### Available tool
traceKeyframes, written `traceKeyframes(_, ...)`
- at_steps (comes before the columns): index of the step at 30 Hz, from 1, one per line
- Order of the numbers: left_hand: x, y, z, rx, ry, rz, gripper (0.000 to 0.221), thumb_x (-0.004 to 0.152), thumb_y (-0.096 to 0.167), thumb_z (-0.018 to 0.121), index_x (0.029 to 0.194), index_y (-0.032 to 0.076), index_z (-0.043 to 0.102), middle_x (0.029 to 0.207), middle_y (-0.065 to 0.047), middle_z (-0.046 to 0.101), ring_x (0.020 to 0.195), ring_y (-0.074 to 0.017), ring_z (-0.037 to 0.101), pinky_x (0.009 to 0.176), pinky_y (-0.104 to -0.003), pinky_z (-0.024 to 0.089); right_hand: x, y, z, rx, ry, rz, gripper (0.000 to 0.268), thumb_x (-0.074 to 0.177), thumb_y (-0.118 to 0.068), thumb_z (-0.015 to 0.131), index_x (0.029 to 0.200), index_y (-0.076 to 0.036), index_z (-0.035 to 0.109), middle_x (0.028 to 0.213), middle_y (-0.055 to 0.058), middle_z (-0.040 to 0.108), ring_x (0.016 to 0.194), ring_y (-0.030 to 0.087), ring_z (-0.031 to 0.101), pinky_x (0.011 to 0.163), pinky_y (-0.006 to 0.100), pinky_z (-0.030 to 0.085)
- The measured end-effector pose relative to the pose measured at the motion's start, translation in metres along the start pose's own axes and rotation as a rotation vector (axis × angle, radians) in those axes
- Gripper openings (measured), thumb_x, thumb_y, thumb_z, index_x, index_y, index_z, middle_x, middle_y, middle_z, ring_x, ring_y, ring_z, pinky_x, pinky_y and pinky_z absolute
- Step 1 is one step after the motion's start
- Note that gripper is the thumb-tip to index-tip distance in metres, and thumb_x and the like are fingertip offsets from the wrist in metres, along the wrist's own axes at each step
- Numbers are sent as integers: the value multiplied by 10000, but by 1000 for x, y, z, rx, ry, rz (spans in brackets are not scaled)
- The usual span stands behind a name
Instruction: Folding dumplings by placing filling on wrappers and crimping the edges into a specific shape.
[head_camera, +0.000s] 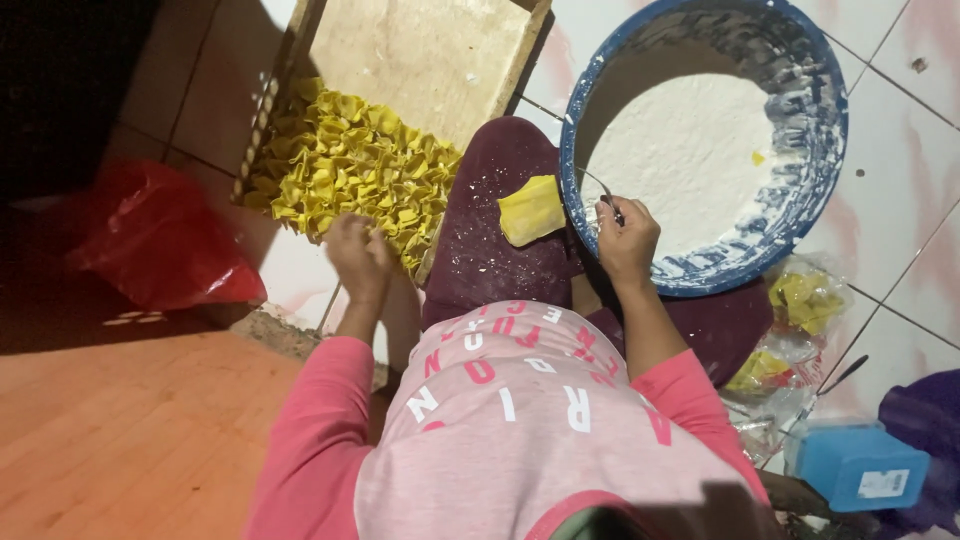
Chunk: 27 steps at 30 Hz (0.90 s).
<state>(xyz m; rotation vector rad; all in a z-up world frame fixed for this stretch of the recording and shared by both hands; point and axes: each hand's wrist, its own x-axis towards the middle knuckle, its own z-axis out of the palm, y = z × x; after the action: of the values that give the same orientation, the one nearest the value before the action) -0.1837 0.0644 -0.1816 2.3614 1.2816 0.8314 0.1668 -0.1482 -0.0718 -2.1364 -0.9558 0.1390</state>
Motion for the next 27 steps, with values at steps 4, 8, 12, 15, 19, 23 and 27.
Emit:
traceKeyframes(4,-20,26,23,80,-186,132,207,800,183,789,979,174,686,1109,-65,597,1079,-292,583,880,-432,456,0,0,0,-15,0,-21,110,973,-117,782,959,-11,759,749,135,650,720,321,688,609,356,537)
traceKeyframes(8,-25,21,31,142,-284,145,172,827,288,750,943,209,650,1067,-18,589,993,-267,608,795,-420,473,1,0,1,-10,-7,6,101,971,-107,771,951,-9,758,735,133,644,715,325,685,605,355,534)
traceKeyframes(12,-18,26,28,129,-416,163,185,788,258,787,915,190,670,1039,-16,592,1003,-274,597,796,-418,467,0,-4,1,-19,-12,2,102,960,-111,776,943,-13,755,728,138,641,719,340,687,605,363,537)
traceKeyframes(15,-24,22,47,105,-428,207,204,768,219,769,923,166,646,1010,-40,573,1005,-284,581,790,-402,468,-1,0,3,-41,-17,15,107,967,-134,759,933,-32,754,709,105,630,698,306,683,605,350,538)
traceKeyframes(19,-2,44,43,120,-399,244,127,863,263,685,928,195,599,973,-30,554,944,-273,587,741,-381,462,0,-5,2,-70,-15,6,131,969,-170,752,931,-44,747,707,109,622,705,321,683,616,373,539)
traceKeyframes(23,6,40,49,150,-397,272,137,900,267,682,913,187,571,968,-34,531,947,-275,572,741,-401,454,1,-9,2,-97,-14,-9,126,972,-162,737,927,-43,737,711,112,620,705,330,683,623,382,540)
traceKeyframes(27,2,33,55,231,-555,311,172,858,206,675,995,155,586,1036,-60,559,1007,-315,584,758,-422,462,1,-10,2,-91,-15,-11,125,973,-178,729,930,-62,735,723,115,626,734,343,692,642,401,546)
